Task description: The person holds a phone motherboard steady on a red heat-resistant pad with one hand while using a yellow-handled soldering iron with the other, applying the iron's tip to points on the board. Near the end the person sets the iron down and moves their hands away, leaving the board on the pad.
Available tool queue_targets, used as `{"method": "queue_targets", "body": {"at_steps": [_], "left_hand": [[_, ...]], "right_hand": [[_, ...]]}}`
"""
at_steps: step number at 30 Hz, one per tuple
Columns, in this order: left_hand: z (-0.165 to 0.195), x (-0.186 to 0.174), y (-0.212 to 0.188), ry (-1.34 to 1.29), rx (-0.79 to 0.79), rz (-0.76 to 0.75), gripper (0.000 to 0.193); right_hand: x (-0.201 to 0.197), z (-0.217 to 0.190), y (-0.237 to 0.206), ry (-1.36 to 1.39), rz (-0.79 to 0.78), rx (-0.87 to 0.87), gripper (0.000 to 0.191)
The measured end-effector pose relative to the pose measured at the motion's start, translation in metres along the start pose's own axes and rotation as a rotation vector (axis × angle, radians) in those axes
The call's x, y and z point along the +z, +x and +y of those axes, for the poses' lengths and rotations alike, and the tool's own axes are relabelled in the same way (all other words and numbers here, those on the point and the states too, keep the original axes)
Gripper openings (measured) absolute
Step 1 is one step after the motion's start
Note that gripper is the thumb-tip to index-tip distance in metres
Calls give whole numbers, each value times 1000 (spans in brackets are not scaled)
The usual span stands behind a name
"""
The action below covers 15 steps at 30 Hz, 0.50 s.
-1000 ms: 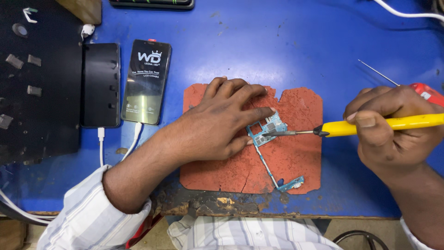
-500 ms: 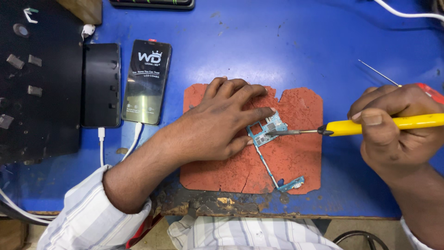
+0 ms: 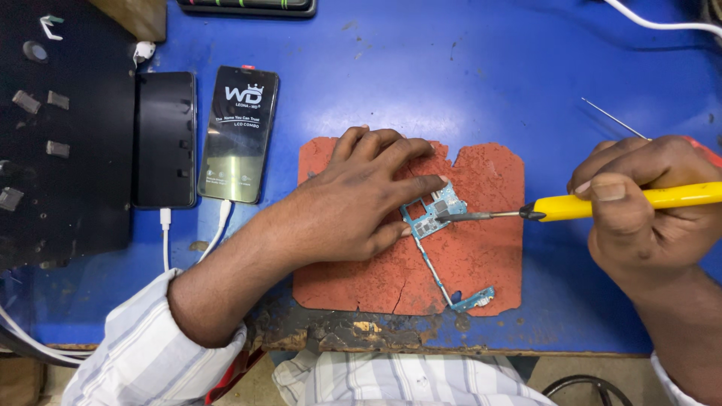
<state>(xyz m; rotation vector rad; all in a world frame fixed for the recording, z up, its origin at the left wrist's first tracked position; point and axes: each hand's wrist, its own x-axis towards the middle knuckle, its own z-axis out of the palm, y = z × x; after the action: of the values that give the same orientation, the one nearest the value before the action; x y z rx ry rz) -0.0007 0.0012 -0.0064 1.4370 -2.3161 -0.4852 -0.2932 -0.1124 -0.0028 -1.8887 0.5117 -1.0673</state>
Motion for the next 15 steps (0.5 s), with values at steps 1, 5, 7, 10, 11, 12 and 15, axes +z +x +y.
{"method": "queue_targets", "body": {"at_steps": [1,5,7,10,11,12,15], "left_hand": [[0,0,0,1,0,1,61],[0,0,0,5,-2,2,60],[0,1,0,4,0,1,61],[-1,1,0,2,3,2,61],[-1,0,0,2,2,3,61],[0,0,0,0,0,3,61],[0,1,0,1,3,10,61]], "right_hand": [[0,0,0,-1,0,2,20],[-1,0,0,3,-6,3,20],[-1,0,0,-17,-7,14,20],[-2,0,0,-27,-8,28,21],[-2,0,0,-5,-13,12,21],[-1,0,0,6,-12,15,21],[-1,0,-1,15,0,42,21]]}}
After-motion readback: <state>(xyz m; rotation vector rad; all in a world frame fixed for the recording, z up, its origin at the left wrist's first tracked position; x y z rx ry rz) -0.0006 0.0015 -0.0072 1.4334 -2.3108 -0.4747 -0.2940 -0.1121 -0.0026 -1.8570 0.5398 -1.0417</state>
